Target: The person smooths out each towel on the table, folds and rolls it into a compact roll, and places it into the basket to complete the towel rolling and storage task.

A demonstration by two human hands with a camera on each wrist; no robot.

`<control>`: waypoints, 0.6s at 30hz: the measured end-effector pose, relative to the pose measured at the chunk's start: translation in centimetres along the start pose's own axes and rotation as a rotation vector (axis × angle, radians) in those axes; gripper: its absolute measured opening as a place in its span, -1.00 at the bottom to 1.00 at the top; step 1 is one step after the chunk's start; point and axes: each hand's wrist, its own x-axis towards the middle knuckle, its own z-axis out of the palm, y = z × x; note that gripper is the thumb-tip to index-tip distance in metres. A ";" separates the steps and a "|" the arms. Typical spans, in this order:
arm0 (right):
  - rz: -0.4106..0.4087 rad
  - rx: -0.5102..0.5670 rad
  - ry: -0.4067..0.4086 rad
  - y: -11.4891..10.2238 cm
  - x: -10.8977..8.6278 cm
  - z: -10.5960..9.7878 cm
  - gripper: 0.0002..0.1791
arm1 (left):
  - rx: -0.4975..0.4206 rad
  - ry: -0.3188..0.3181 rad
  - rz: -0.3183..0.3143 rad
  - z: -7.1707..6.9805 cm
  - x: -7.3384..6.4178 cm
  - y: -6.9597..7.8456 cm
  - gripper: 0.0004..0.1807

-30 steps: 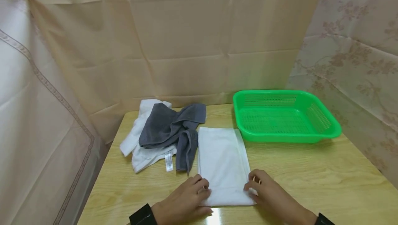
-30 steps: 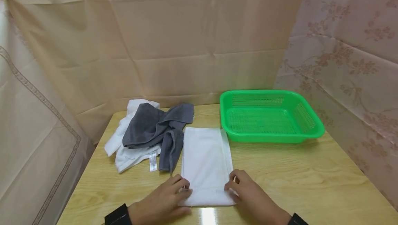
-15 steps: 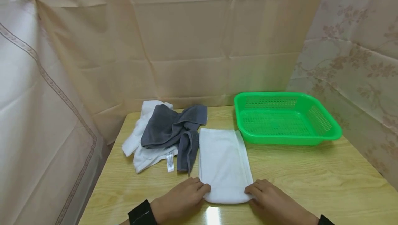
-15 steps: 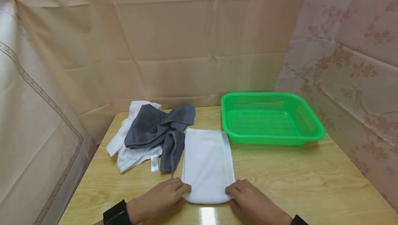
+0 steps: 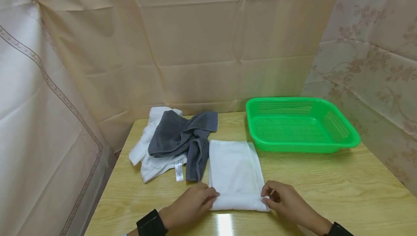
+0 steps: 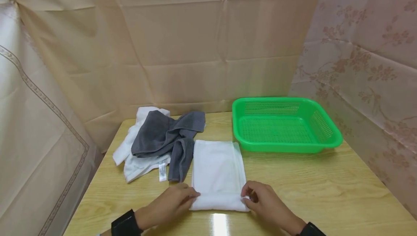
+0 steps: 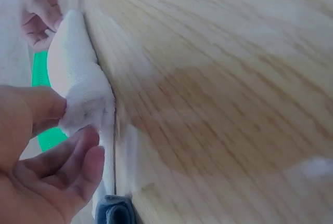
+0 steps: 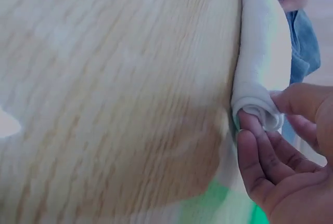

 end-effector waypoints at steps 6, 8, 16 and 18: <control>-0.282 -0.289 0.144 0.3 0.1 0.6 -0.77 | 0.080 0.131 0.127 0.3 -0.3 -0.3 -0.85; -0.392 -0.400 0.188 0.4 -0.1 0.8 -0.77 | 0.107 0.127 0.162 0.5 -0.3 -0.4 -0.86; -0.543 -0.576 0.150 -0.1 -0.8 0.6 -0.57 | 0.250 0.044 0.165 0.5 -0.4 0.1 -0.63; -0.551 -0.590 0.149 -0.2 -0.6 0.6 -0.59 | 0.282 0.057 0.154 0.6 -0.2 0.3 -0.64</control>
